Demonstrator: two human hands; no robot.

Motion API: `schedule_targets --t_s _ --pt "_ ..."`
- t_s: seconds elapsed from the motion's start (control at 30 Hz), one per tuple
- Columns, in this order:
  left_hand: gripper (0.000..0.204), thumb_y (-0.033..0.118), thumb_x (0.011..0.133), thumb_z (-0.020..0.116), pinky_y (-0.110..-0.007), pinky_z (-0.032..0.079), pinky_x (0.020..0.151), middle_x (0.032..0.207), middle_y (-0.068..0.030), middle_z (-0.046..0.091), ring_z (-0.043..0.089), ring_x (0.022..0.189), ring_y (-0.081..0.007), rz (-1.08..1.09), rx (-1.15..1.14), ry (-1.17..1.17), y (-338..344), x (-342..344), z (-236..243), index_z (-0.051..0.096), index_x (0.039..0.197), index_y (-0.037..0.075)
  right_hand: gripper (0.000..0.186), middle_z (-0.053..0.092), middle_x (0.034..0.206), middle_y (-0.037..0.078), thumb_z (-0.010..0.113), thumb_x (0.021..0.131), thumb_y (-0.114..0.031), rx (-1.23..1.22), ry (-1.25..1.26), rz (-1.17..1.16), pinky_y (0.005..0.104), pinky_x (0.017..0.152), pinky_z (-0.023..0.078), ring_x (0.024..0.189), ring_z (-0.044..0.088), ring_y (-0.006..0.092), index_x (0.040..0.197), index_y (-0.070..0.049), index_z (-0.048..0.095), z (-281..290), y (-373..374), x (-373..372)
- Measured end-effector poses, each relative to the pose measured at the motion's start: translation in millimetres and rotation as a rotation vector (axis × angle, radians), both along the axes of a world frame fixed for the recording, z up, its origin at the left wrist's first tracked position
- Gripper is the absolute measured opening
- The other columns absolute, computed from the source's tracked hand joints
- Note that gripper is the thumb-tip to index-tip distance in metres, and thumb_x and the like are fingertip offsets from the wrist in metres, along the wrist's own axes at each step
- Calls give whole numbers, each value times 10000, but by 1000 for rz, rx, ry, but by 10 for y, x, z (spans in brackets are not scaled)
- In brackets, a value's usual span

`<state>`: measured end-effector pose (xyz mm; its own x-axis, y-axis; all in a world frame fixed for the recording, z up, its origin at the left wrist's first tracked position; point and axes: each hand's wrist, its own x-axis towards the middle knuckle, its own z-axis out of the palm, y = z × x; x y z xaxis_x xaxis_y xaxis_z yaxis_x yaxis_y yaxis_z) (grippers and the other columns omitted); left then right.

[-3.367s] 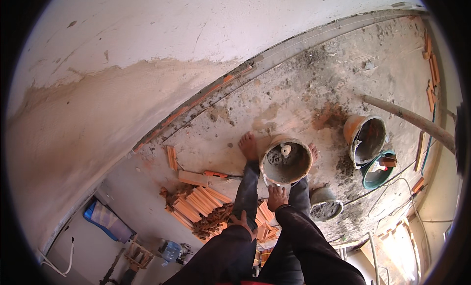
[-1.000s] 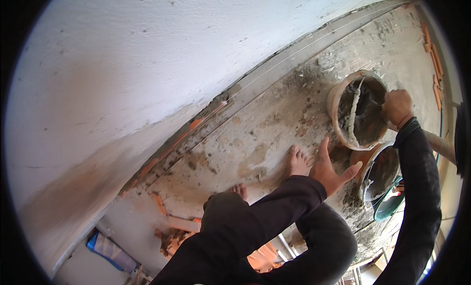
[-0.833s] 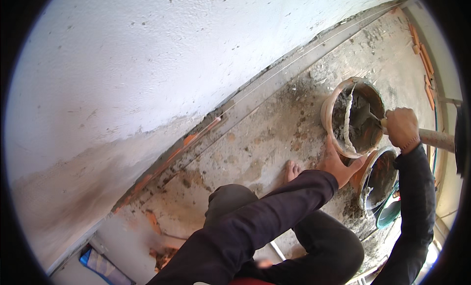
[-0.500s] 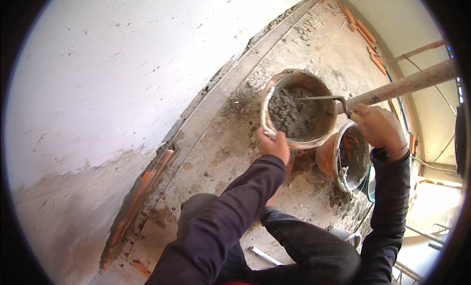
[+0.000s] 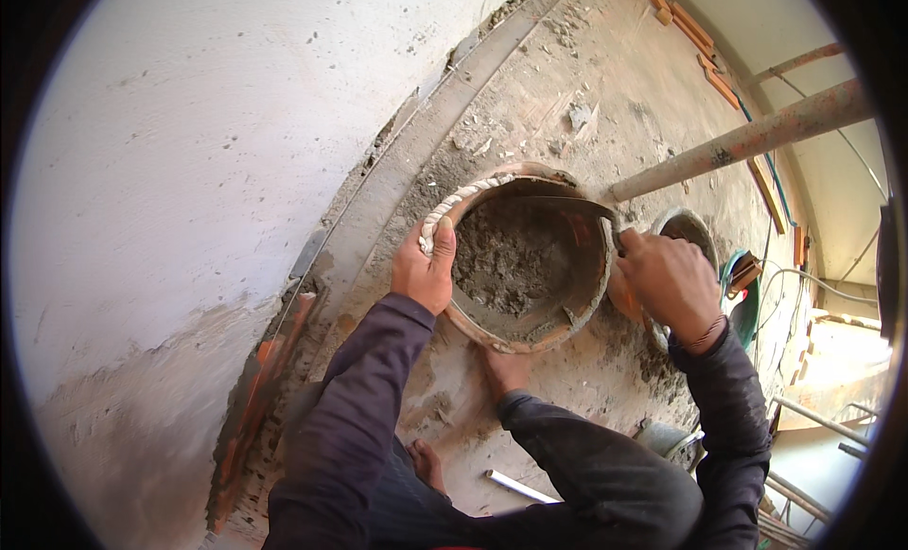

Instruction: The person applies mortar to a wall and positions decorative tiles along a line using a trowel.

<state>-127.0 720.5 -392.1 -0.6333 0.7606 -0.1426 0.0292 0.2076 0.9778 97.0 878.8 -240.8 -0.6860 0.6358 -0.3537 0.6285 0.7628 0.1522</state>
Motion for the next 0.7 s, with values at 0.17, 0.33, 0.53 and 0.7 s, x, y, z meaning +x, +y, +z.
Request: schedule_targets --t_s 0.17,0.33,0.53,0.7 --pt "559 533 981 499 -321 460 689 770 -65 579 541 724 -171 -19 5 70 97 22 26 601 1000 -16 111 625 670 106 494 919 -125 46 -15 63 398 521 526 623 678 281 961 -62 574 -319 -408 170" --pt "507 482 986 520 -345 474 627 750 -126 630 620 679 -222 -26 4 118 133 109 174 624 1008 -14 116 614 642 106 481 908 -111 -87 -94 -1 414 531 521 617 669 294 935 -51 577 -112 -599 343" --pt "566 536 976 509 -306 425 629 708 -23 543 496 673 -127 -133 96 117 210 236 269 594 981 -23 100 623 676 116 504 927 -142 166 24 -96 412 527 521 612 665 296 950 -63 562 -103 -379 433" --pt "493 480 988 528 -274 401 599 692 5 515 463 657 -95 -200 186 72 261 366 316 589 964 -8 90 624 663 112 487 923 -120 -35 5 -48 419 527 521 612 665 302 954 -62 548 -446 -722 618"
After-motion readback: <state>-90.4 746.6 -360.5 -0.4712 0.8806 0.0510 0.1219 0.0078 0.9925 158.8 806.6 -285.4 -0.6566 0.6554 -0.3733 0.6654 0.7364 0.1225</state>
